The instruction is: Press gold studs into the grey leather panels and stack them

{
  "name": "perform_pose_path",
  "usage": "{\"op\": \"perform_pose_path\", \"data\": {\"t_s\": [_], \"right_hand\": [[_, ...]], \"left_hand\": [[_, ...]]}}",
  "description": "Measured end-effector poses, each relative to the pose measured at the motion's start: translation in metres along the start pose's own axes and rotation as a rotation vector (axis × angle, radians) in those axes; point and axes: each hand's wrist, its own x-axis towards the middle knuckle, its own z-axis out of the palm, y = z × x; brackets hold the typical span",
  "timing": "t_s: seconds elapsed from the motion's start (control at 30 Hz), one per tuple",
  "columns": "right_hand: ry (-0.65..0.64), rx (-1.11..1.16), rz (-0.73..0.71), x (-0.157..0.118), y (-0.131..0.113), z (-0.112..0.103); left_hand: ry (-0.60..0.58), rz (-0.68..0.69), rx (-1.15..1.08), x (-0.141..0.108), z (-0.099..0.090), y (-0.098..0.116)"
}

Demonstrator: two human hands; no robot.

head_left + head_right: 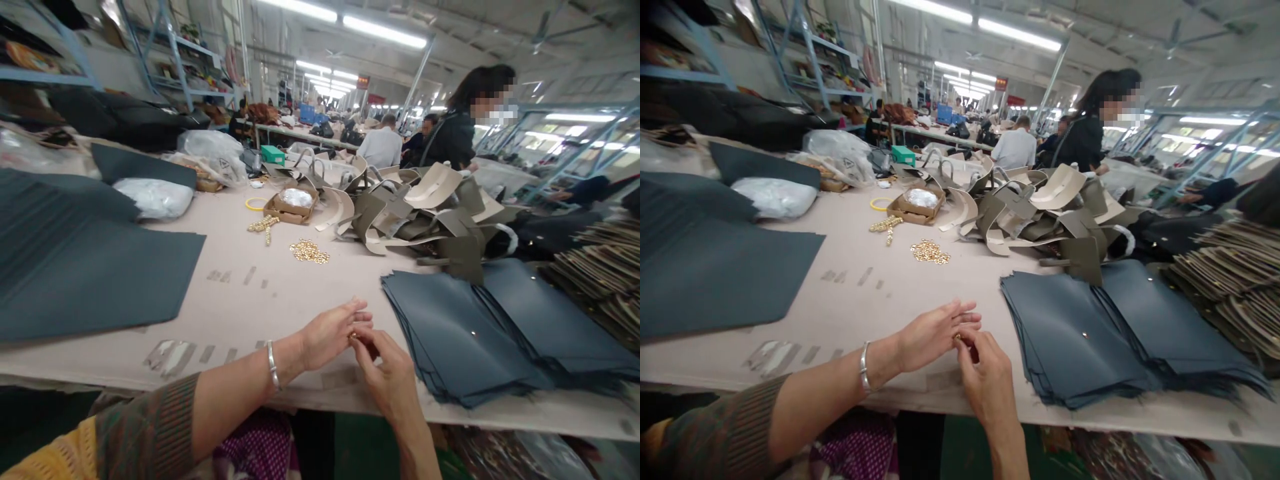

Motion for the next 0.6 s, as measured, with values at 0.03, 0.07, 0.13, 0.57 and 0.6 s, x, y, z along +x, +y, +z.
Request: {"op": "perform_pose_path", "data": {"t_s": [0.03,0.07,0.13,0.57,0.6], "right_hand": [[0.003,0.036,0.021,0.001,-0.002,0.005],[0.01,0.086,0.054,0.003,-0.005,0.011],[0.034,0.208,0.154,0.007,-0.012,0.022],[0.021,0.519,0.368,0.034,-0.049,0.095],[0.022,0.495,0.356,0.036,-0.054,0.099]], "left_hand": [[-0.009,0.029,0.004,-0.003,-0.007,0.001],[-0.015,0.057,0.009,-0.007,-0.013,0.001],[-0.018,0.1,0.015,-0.014,-0.026,0.002],[0.202,0.454,0.777,-0.074,-0.082,0.037],[0.206,0.453,0.791,-0.079,-0.085,0.041]]}}
